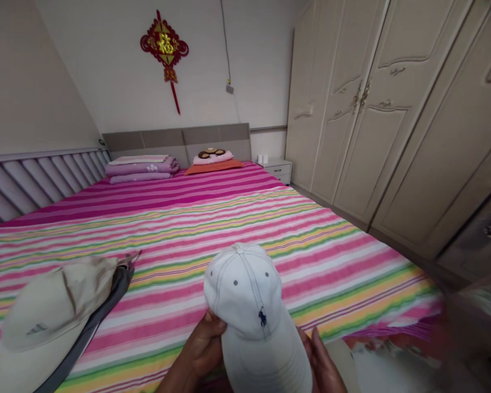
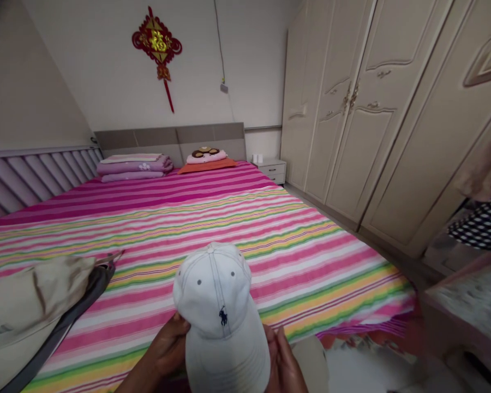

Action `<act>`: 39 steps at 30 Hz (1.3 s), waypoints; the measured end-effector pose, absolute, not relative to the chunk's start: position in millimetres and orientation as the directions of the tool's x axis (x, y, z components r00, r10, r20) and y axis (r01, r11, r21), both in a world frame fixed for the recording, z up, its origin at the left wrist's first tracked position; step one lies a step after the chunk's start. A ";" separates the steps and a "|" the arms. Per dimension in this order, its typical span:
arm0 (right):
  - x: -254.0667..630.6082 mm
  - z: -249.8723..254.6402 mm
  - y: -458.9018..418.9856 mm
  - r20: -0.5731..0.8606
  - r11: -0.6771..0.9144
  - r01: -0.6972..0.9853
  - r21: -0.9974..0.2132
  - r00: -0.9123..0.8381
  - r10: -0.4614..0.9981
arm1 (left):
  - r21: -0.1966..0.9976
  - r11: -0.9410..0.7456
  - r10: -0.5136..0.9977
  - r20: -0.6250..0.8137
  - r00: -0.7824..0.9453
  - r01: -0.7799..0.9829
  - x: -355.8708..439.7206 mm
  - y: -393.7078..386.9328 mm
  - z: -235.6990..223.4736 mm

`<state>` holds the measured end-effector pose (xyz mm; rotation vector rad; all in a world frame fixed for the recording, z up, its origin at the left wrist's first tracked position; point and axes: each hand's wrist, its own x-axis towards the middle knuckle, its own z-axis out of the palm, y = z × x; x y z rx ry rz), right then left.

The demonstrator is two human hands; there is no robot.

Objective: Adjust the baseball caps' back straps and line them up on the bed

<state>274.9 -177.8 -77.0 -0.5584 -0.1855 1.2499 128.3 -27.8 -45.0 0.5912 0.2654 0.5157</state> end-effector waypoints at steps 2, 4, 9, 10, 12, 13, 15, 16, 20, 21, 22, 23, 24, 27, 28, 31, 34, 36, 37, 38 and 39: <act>280.4 -77.3 -175.1 -0.173 0.205 -0.866 -0.457 0.312 0.934 | 0.584 0.712 0.531 -0.088 0.843 -0.388 130.6 -26.7 -48.4; 281.9 -75.2 -177.3 -0.168 0.234 -0.870 -0.433 0.333 0.928 | 0.577 0.718 0.526 -0.086 0.846 -0.388 133.5 -25.7 -50.4; 276.0 -69.2 -183.0 -0.083 0.249 -0.836 -0.490 0.329 0.941 | 0.575 0.704 0.555 -0.079 0.828 -0.417 142.6 -20.1 -49.9; 274.8 -69.1 -183.0 -0.070 0.245 -0.834 -0.494 0.318 0.945 | 0.580 0.699 0.559 -0.076 0.826 -0.419 144.9 -18.2 -49.7; 274.2 -69.8 -182.0 -0.054 0.250 -0.831 -0.496 0.316 0.947 | 0.597 0.689 0.556 -0.071 0.828 -0.411 150.2 -14.1 -50.2; 275.4 -70.3 -181.2 -0.051 0.255 -0.828 -0.499 0.322 0.945 | 0.608 0.683 0.555 -0.071 0.829 -0.405 153.5 -12.2 -50.6; 281.4 -71.0 -179.0 -0.051 0.263 -0.816 -0.514 0.335 0.941 | 0.628 0.671 0.560 -0.081 0.825 -0.394 161.8 -9.1 -51.1; 286.3 -71.1 -177.5 -0.052 0.267 -0.808 -0.526 0.344 0.938 | 0.634 0.668 0.563 -0.089 0.822 -0.389 166.8 -8.1 -50.9; 317.0 -70.0 -167.8 -0.035 0.306 -0.744 -0.593 0.404 0.914 | 0.654 0.677 0.514 -0.089 0.853 -0.339 190.7 -6.8 -47.8; 326.4 -69.6 -164.4 -0.036 0.315 -0.724 -0.613 0.424 0.905 | 0.657 0.684 0.487 -0.089 0.869 -0.317 197.3 -6.6 -47.0; 336.1 -69.3 -160.9 -0.038 0.324 -0.704 -0.632 0.445 0.895 | 0.660 0.692 0.462 -0.095 0.882 -0.292 204.0 -6.3 -46.5; 345.8 -69.0 -157.2 -0.044 0.329 -0.687 -0.648 0.464 0.885 | 0.663 0.699 0.443 -0.106 0.890 -0.269 210.9 -5.7 -46.2; 355.4 -68.7 -153.7 -0.047 0.330 -0.673 -0.661 0.477 0.878 | 0.666 0.702 0.432 -0.119 0.894 -0.251 218.1 -4.8 -46.1; 382.2 -66.6 -144.6 -0.063 0.323 -0.625 -0.711 0.513 0.856 | 0.685 0.694 0.421 -0.137 0.896 -0.222 241.0 -0.2 -45.5; 390.2 -65.3 -142.1 -0.069 0.320 -0.604 -0.730 0.531 0.845 | 0.693 0.686 0.423 -0.133 0.896 -0.221 249.0 1.9 -45.2; 410.5 -61.1 -135.7 -0.089 0.309 -0.562 -0.767 0.571 0.816 | 0.712 0.664 0.446 -0.130 0.886 -0.230 272.2 8.6 -45.7; 424.8 -60.8 -131.1 -0.141 0.280 -0.569 -0.773 0.585 0.799 | 0.704 0.673 0.472 -0.171 0.865 -0.228 289.2 13.3 -51.4; 430.7 -63.9 -129.9 -0.199 0.246 -0.584 -0.774 0.593 0.780 | 0.693 0.688 0.473 -0.204 0.857 -0.215 295.1 14.3 -57.3; 432.7 -66.0 -130.0 -0.228 0.228 -0.591 -0.774 0.596 0.769 | 0.690 0.693 0.470 -0.214 0.857 -0.208 296.4 14.2 -60.0; 434.2 -68.2 -130.4 -0.256 0.210 -0.596 -0.775 0.601 0.757 | 0.689 0.696 0.465 -0.218 0.858 -0.202 297.0 13.8 -62.2; 435.3 -70.2 -131.2 -0.281 0.194 -0.599 -0.777 0.606 0.744 | 0.689 0.697 0.461 -0.219 0.860 -0.199 296.8 13.2 -63.7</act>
